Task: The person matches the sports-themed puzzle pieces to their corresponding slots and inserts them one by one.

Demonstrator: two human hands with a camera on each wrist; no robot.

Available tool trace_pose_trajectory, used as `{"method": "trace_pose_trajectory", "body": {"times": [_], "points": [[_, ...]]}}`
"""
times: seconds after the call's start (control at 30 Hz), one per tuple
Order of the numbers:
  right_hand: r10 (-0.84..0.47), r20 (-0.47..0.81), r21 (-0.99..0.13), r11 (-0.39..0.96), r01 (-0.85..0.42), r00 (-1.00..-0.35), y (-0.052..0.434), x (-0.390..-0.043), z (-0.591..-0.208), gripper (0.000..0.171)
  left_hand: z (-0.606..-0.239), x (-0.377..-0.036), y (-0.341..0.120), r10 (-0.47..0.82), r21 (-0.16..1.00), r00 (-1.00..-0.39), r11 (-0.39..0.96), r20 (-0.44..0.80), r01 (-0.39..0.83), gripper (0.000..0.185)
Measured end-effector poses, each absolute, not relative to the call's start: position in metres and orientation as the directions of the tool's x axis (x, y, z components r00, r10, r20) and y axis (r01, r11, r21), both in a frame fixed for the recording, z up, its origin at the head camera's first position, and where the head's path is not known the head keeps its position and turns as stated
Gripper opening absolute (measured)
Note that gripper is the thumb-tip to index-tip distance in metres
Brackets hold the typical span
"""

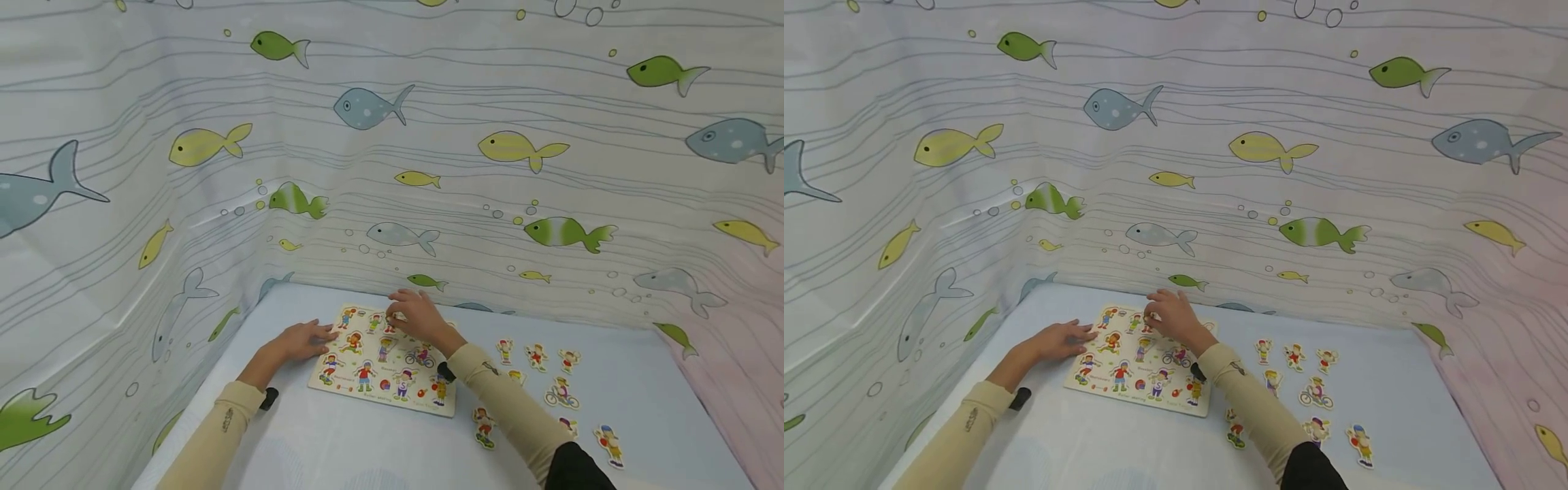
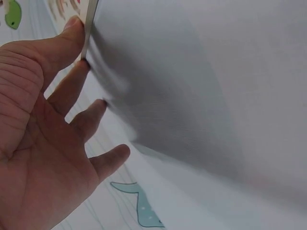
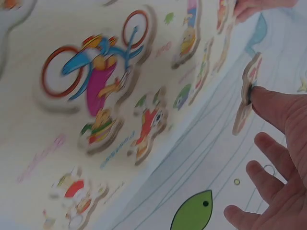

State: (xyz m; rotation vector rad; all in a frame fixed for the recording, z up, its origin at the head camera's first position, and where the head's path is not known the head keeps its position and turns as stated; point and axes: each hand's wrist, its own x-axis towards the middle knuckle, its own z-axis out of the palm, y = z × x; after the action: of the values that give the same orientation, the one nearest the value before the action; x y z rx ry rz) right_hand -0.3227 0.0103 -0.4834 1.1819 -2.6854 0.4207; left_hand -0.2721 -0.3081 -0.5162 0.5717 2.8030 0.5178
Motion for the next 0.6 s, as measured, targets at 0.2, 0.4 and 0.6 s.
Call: {"method": "trace_pose_trajectory", "body": {"times": [0.2, 0.4, 0.6], "points": [[-0.708, 0.258, -0.222, 0.618, -0.754, -0.657, -0.010, -0.325, -0.484, 0.013, -0.519, -0.275, -0.305, 0.386, 0.378, -0.906, 0.876, -0.176, 0.300, 0.044], [-0.726, 0.256, -0.214, 0.601, -0.770, -0.638, -0.029, -0.327, -0.481, 0.011, -0.521, -0.275, -0.306, 0.409, 0.384, -0.898, 0.864, -0.160, 0.325, 0.043], [-0.738, 0.229, -0.203, 0.602, -0.773, -0.635, -0.045, -0.334, -0.482, 0.013, -0.518, -0.276, -0.305, 0.421, 0.384, -0.896, 0.858, -0.144, 0.341, 0.042]]}}
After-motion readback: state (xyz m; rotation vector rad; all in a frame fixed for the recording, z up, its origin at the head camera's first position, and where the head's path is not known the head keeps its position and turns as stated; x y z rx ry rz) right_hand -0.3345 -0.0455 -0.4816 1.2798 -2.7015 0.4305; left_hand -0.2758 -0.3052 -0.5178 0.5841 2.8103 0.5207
